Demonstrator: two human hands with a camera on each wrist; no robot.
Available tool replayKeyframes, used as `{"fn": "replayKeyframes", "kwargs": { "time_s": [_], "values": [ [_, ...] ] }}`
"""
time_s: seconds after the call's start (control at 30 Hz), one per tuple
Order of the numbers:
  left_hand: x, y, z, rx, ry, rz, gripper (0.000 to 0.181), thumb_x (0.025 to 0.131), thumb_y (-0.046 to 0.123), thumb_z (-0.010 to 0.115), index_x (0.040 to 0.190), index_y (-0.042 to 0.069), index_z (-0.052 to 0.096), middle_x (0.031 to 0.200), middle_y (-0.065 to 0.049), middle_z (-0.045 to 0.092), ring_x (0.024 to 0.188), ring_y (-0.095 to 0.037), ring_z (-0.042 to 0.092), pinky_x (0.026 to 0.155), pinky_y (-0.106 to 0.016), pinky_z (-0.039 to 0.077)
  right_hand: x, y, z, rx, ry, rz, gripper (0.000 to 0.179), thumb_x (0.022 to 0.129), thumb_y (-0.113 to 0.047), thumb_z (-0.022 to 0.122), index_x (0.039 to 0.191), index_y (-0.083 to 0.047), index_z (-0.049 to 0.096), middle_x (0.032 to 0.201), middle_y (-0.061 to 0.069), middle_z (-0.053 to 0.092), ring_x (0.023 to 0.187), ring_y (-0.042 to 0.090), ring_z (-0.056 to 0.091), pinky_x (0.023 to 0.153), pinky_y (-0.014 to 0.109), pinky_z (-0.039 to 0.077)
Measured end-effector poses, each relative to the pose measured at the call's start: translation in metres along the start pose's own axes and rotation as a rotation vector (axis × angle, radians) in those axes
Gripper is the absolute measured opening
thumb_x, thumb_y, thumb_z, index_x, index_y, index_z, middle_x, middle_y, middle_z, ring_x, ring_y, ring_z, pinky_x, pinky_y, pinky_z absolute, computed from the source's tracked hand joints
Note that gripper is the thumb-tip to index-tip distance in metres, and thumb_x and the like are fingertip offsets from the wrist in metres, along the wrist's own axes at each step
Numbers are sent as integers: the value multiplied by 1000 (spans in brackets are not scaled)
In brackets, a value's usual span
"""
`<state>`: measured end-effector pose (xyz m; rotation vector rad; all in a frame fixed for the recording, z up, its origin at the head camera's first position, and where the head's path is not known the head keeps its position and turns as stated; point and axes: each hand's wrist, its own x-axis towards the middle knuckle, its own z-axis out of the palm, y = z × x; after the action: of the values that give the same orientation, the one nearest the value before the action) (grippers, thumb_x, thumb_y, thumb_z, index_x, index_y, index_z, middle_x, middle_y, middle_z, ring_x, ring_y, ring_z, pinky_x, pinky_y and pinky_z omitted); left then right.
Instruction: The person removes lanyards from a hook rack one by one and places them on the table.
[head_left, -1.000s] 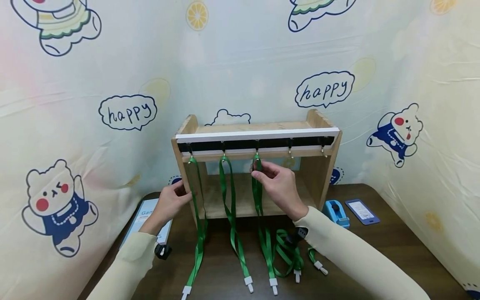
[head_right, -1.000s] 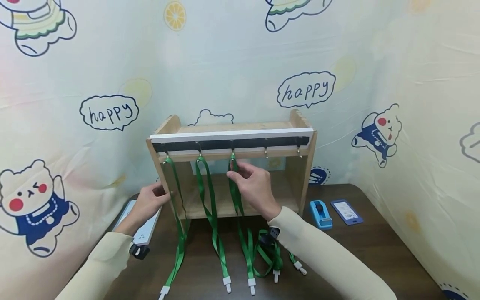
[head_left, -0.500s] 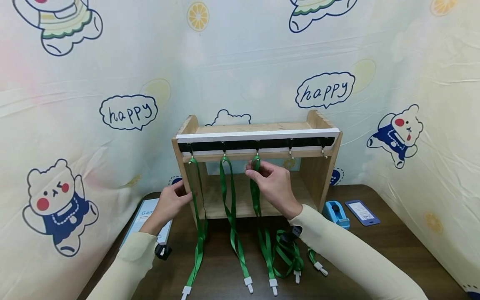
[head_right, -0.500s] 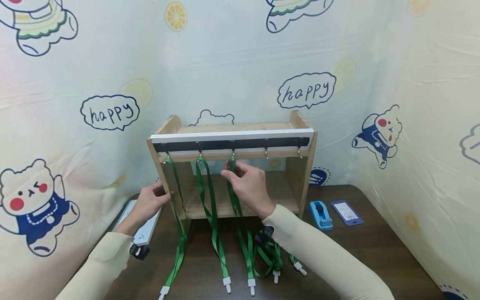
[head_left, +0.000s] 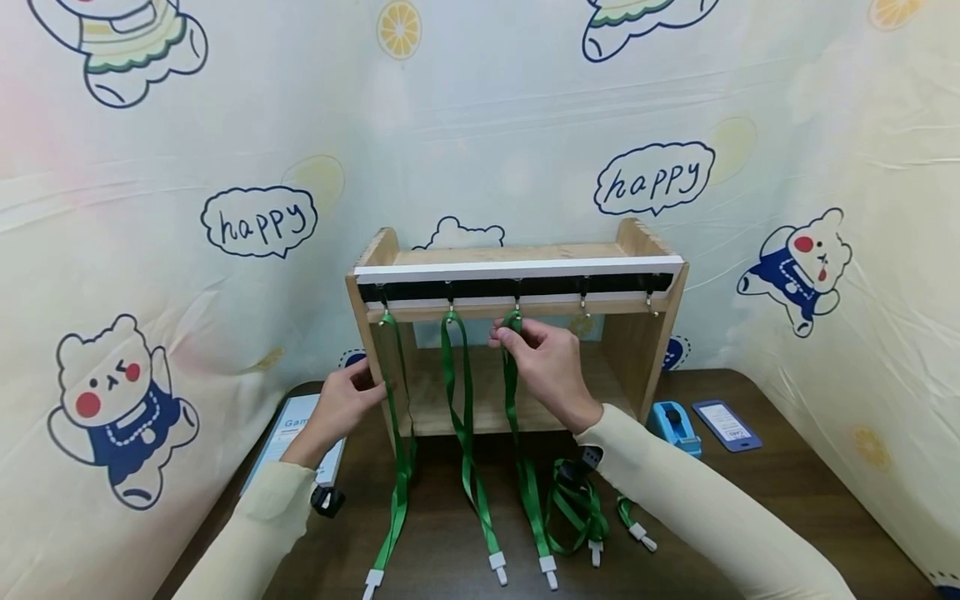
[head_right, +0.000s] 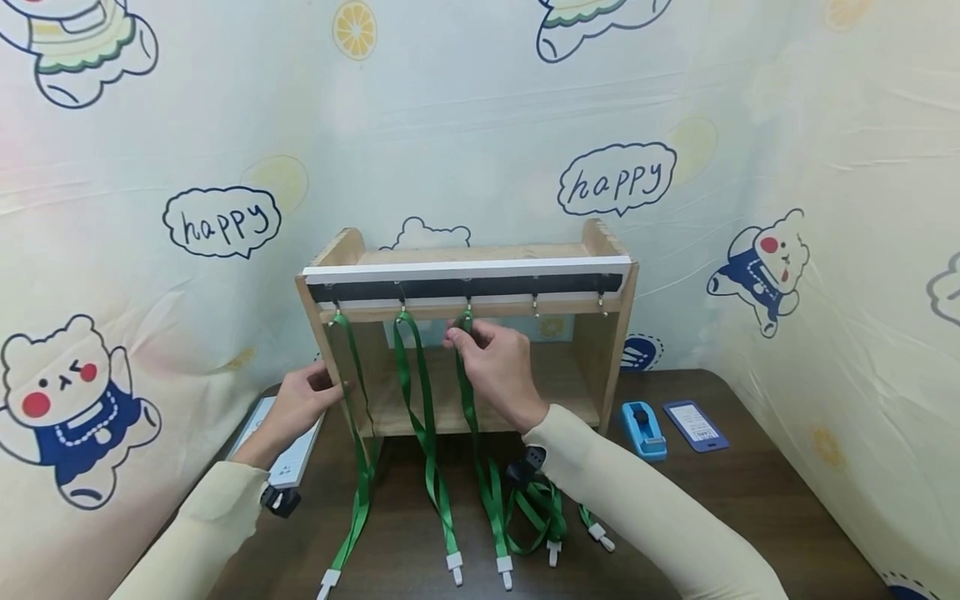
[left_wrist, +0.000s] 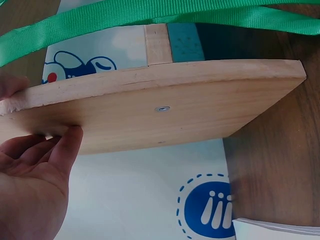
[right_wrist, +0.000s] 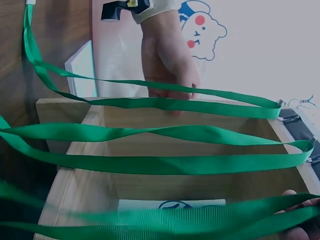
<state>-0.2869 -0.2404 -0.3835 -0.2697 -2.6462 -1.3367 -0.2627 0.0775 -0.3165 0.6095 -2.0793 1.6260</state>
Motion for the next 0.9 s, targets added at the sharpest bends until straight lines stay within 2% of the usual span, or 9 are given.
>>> {"fn": "replayKeyframes", "kwargs": {
  "time_s": [0.2, 0.4, 0.63, 0.9],
  "values": [
    [1, 3, -2, 1, 4, 3, 53, 97, 35, 67, 142, 10, 56, 126, -18, 67, 110, -30, 63, 93, -44, 56, 1, -6, -2, 39, -28, 22, 25, 101, -27, 63, 111, -10, 77, 109, 5, 79, 101, 13, 76, 96, 33, 56],
    [1, 3, -3, -5, 2, 0, 55, 97, 37, 67, 144, 10, 55, 126, -18, 67, 110, -30, 63, 92, -41, 56, -2, -8, -3, 48, -37, 20, 26, 102, -29, 62, 114, -11, 75, 105, 2, 80, 100, 10, 76, 97, 31, 55],
    [-1, 0, -1, -7, -9, -29, 59, 96, 40, 67, 146, 11, 53, 130, -18, 66, 114, -30, 63, 96, -47, 56, -8, -9, -3, 70, -52, 12, 26, 102, -29, 61, 116, -11, 75, 106, 3, 80, 100, 13, 76, 97, 33, 55],
    [-1, 2, -1, -2, -4, -24, 57, 97, 40, 67, 144, 11, 55, 130, -18, 66, 114, -31, 62, 97, -48, 55, -13, -10, -5, 101, -52, -24, 26, 102, -26, 62, 116, -9, 74, 107, 6, 79, 99, 13, 77, 95, 29, 56]
  ]
}}
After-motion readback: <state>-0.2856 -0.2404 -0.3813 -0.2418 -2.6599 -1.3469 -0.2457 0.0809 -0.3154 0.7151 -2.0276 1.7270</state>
